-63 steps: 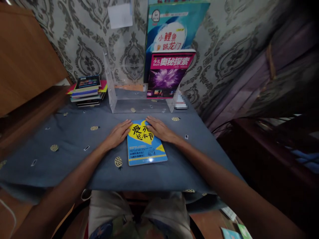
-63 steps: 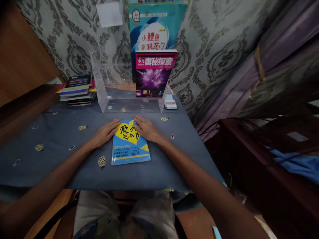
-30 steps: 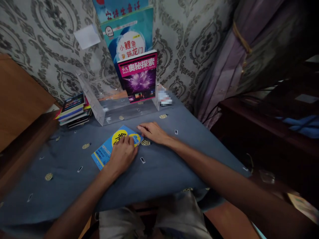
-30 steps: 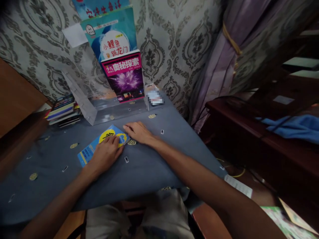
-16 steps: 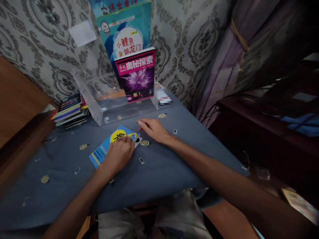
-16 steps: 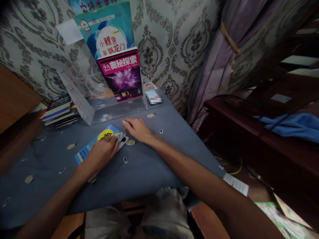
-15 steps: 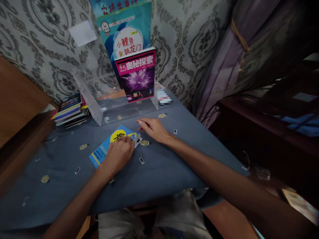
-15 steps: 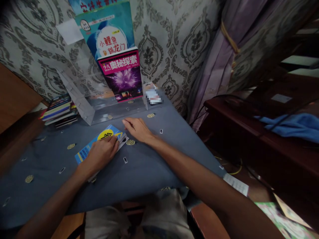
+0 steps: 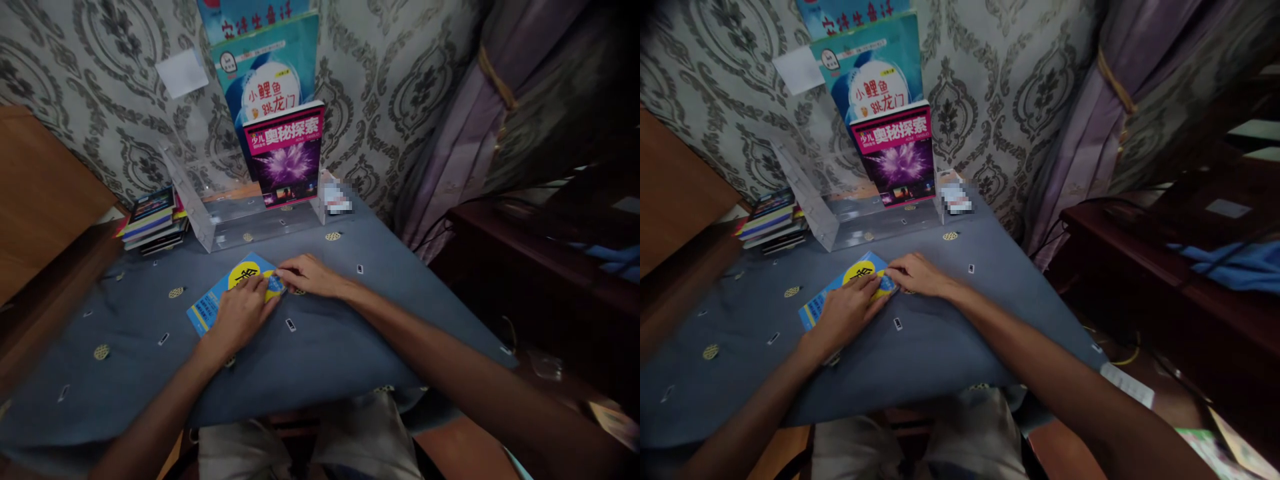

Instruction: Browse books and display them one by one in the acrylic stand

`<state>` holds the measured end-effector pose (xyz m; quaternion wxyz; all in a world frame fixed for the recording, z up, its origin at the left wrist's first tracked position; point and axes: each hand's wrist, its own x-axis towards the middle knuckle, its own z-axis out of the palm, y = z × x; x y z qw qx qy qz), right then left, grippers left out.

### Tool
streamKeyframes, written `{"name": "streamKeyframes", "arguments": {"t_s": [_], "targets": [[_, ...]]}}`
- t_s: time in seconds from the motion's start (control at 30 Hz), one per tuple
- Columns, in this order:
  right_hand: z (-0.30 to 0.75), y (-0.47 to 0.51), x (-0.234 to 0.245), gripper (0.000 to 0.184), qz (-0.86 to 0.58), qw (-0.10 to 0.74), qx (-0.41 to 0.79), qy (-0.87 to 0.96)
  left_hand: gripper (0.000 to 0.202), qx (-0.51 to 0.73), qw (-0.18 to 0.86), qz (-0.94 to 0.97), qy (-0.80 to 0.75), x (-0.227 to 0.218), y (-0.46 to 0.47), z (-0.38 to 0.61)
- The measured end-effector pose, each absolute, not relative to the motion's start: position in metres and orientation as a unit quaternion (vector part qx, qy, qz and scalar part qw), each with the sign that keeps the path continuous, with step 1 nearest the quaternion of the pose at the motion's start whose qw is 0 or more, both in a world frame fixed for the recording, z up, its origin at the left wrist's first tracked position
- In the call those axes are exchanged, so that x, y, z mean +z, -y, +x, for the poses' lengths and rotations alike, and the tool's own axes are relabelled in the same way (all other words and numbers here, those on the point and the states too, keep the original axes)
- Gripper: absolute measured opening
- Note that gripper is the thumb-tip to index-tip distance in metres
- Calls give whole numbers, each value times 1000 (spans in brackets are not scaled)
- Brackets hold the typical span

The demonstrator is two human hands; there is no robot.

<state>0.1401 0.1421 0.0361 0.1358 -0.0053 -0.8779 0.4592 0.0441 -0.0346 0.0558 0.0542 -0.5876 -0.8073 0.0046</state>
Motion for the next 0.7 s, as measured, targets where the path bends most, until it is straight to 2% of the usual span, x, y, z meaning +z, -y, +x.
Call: {"name": "streamKeyframes", "arguments": {"t_s": [0.2, 0.4, 0.7], "targets": [[138, -145, 38, 32, -25, 111, 430, 896, 41, 24, 52, -506, 861, 58, 60, 4], [132, -153, 30, 30, -45, 169, 338, 925, 45, 50, 47, -453, 889, 58, 57, -3], [101, -180, 8, 31, -94, 206, 283, 932, 32, -80, 38, -466, 880, 40, 23, -33]]}}
